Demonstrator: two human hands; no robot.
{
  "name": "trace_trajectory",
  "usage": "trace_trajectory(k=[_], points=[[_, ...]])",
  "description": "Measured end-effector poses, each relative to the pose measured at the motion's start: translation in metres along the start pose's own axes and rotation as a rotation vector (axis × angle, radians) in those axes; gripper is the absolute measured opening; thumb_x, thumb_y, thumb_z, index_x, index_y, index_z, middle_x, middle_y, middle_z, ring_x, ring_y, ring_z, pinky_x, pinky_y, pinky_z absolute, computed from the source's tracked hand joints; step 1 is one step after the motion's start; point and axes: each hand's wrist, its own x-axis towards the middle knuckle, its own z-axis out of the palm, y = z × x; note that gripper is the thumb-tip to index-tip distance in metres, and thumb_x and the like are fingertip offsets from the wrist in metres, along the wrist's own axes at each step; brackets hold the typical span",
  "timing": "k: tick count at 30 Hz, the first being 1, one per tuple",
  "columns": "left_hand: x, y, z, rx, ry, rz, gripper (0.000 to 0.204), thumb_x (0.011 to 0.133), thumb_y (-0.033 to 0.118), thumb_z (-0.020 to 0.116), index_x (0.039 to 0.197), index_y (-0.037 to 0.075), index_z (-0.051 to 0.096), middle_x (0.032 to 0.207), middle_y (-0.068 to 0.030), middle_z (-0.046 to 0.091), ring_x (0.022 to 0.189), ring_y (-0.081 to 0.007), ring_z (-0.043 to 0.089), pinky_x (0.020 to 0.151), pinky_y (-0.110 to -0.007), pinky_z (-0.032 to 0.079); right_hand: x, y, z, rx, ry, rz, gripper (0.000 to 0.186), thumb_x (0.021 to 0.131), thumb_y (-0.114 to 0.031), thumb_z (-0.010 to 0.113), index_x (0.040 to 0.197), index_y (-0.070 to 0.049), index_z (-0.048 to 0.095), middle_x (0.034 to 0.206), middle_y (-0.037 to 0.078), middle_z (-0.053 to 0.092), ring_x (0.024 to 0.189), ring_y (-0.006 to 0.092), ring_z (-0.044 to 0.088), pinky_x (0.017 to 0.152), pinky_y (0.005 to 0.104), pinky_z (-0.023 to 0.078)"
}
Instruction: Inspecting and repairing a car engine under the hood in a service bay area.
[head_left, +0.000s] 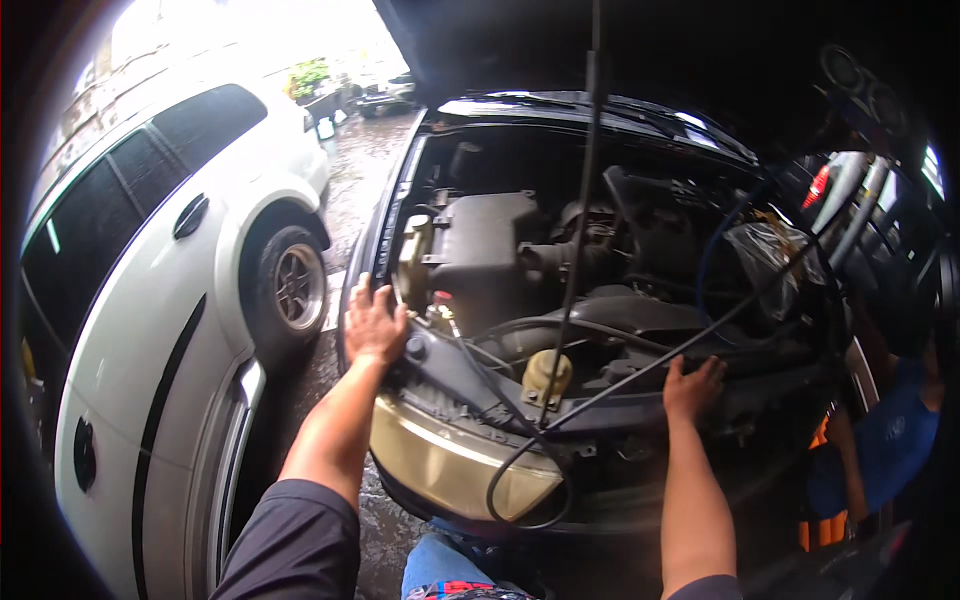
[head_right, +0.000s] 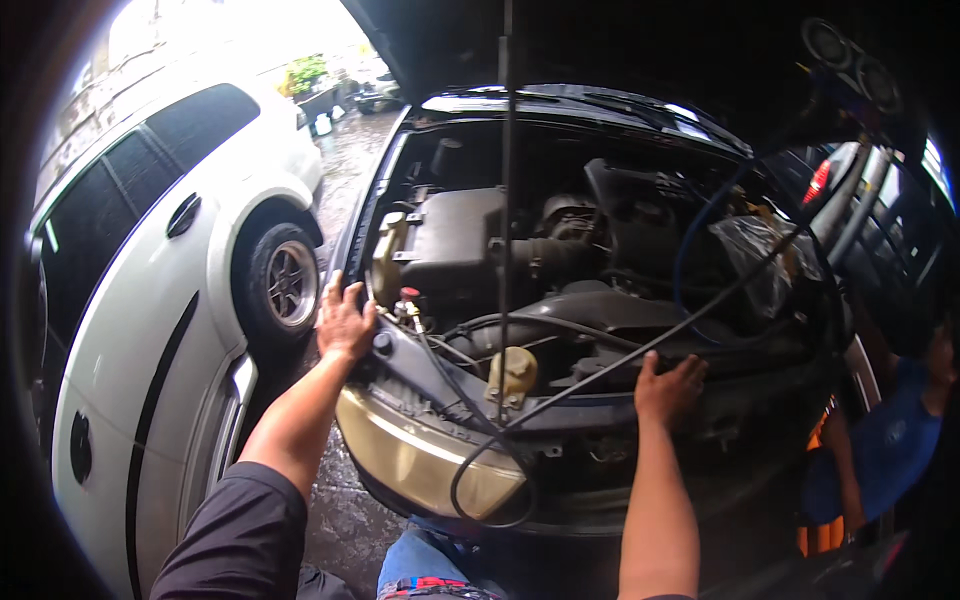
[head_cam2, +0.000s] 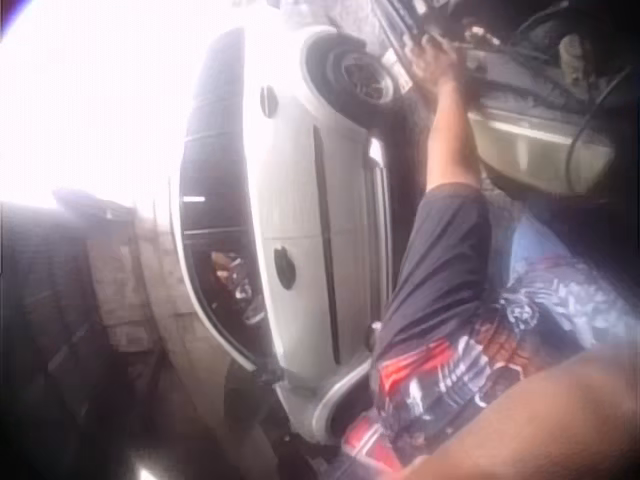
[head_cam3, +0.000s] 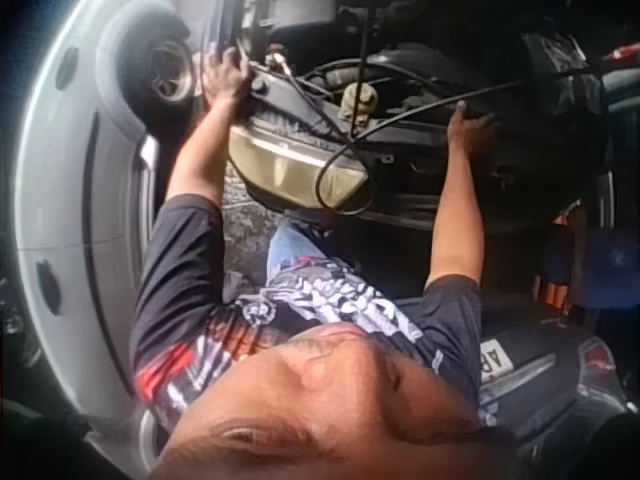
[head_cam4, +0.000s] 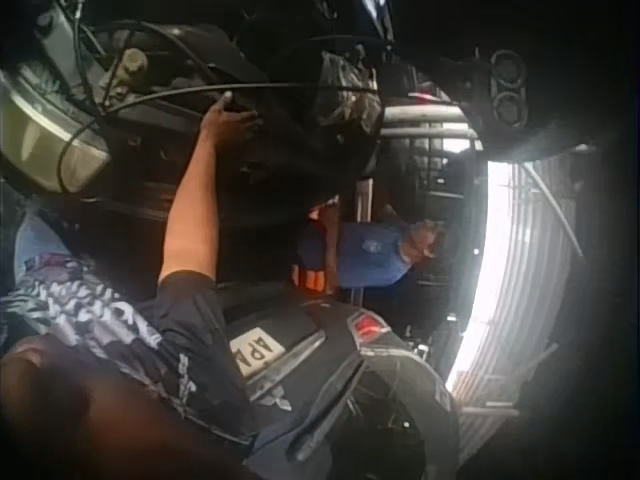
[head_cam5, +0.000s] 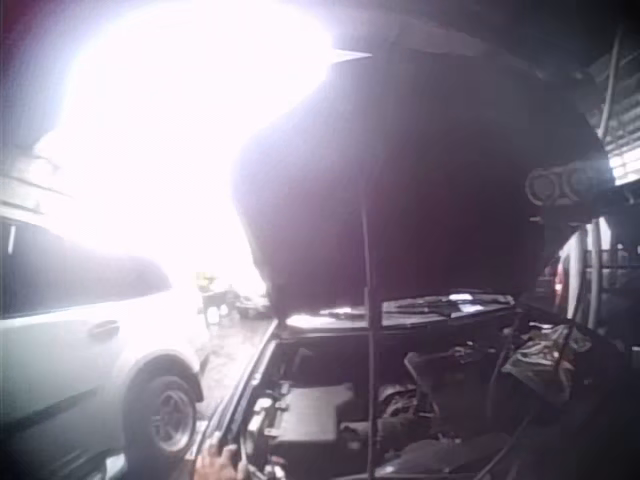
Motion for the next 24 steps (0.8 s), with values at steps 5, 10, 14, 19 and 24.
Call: trace_trajectory(k=[5,10,14,19,24], points=[[0.001,-0.006,0.003,0.011,0.034,0.017,0.049,0.089,0.044,0.059,0.131,0.018,0.056,0.156,-0.0121,0.03,0.14,-0.0339,0.033,0.11,-0.048,0.034,0.001,-0.004,-0.004,-0.029,-0.005,0.02,0.078,0.09,-0.048,0.061,0.139,0.01,0.042,0.146,0.033,0.039,0.137,0.0436,0.039,0.115,0.0475,0.031],[0.0,-0.005,0.004,0.068,0.063,0.038,0.049,0.09,0.044,0.059,0.131,0.018,0.056,0.155,-0.0119,0.03,0.138,-0.0346,0.036,0.11,-0.048,0.034,0.001,-0.004,-0.003,-0.035,-0.03,0.004,0.076,0.091,-0.046,0.059,0.139,0.009,0.042,0.146,0.033,0.04,0.137,0.0431,0.039,0.115,0.0471,0.032],[0.001,-0.004,0.001,0.041,0.057,0.034,0.048,0.089,0.043,0.059,0.13,0.018,0.055,0.153,-0.0127,0.031,0.138,-0.0346,0.034,0.11,-0.048,0.034,0.004,-0.003,-0.002,-0.057,-0.009,-0.004,0.075,0.092,-0.046,0.057,0.139,0.009,0.042,0.145,0.033,0.041,0.137,0.0433,0.04,0.115,0.047,0.032],[0.0,-0.007,0.003,0.05,0.052,0.033,0.049,0.089,0.044,0.058,0.131,0.019,0.055,0.155,-0.012,0.029,0.139,-0.0337,0.033,0.11,-0.046,0.034,0.003,-0.005,-0.004,-0.048,-0.028,0.002,0.074,0.093,-0.046,0.057,0.14,0.009,0.042,0.145,0.033,0.04,0.136,0.0437,0.04,0.114,0.047,0.032],[0.0,0.002,-0.004,0.029,0.007,0.006,0.051,0.089,0.044,0.059,0.133,0.018,0.054,0.156,-0.0131,0.029,0.14,-0.0344,0.031,0.112,-0.047,0.031,0.003,0.001,0.0,-0.08,0.017,0.002,0.071,0.092,-0.047,0.056,0.14,0.005,0.044,0.145,0.031,0.041,0.131,0.0448,0.046,0.109,0.0482,0.039]])
